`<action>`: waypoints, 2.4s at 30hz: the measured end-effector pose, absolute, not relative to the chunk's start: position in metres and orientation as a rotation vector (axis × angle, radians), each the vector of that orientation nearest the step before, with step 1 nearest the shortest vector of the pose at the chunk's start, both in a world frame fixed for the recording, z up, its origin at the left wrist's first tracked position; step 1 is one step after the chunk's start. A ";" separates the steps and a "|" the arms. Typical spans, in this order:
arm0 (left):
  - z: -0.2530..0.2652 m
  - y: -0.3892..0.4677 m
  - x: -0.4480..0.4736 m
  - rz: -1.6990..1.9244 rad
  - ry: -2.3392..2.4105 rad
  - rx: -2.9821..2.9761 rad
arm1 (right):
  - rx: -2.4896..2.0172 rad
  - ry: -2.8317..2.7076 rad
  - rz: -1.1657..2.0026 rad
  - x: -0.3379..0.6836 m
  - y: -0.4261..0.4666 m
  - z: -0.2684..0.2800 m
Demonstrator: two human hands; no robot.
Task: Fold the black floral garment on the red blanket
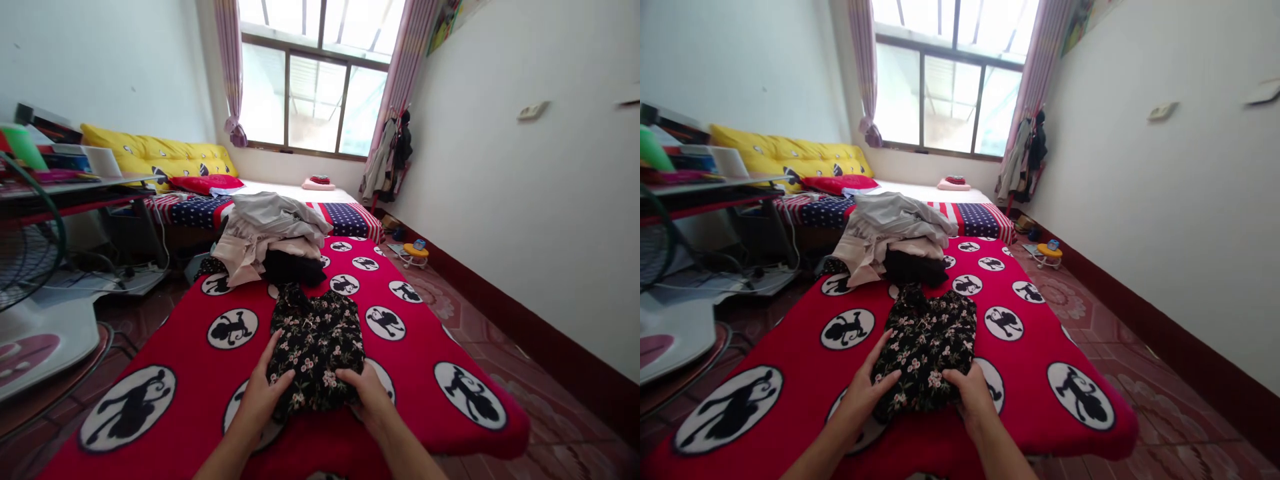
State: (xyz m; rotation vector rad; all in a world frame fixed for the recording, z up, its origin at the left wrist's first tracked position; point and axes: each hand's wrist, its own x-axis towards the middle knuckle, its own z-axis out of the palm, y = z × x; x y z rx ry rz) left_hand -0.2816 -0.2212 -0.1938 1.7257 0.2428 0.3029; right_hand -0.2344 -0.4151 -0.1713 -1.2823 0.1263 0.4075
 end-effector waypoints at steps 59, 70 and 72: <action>-0.214 -0.261 -0.212 0.273 -0.194 2.662 | -3.099 -0.049 -0.412 -0.103 -0.491 -0.223; -0.211 -0.243 -0.283 0.398 -0.081 2.603 | -2.970 -0.226 -0.552 -0.135 -0.505 -0.245; -0.211 -0.243 -0.284 0.408 -0.080 2.605 | -2.961 -0.242 -0.559 -0.138 -0.505 -0.242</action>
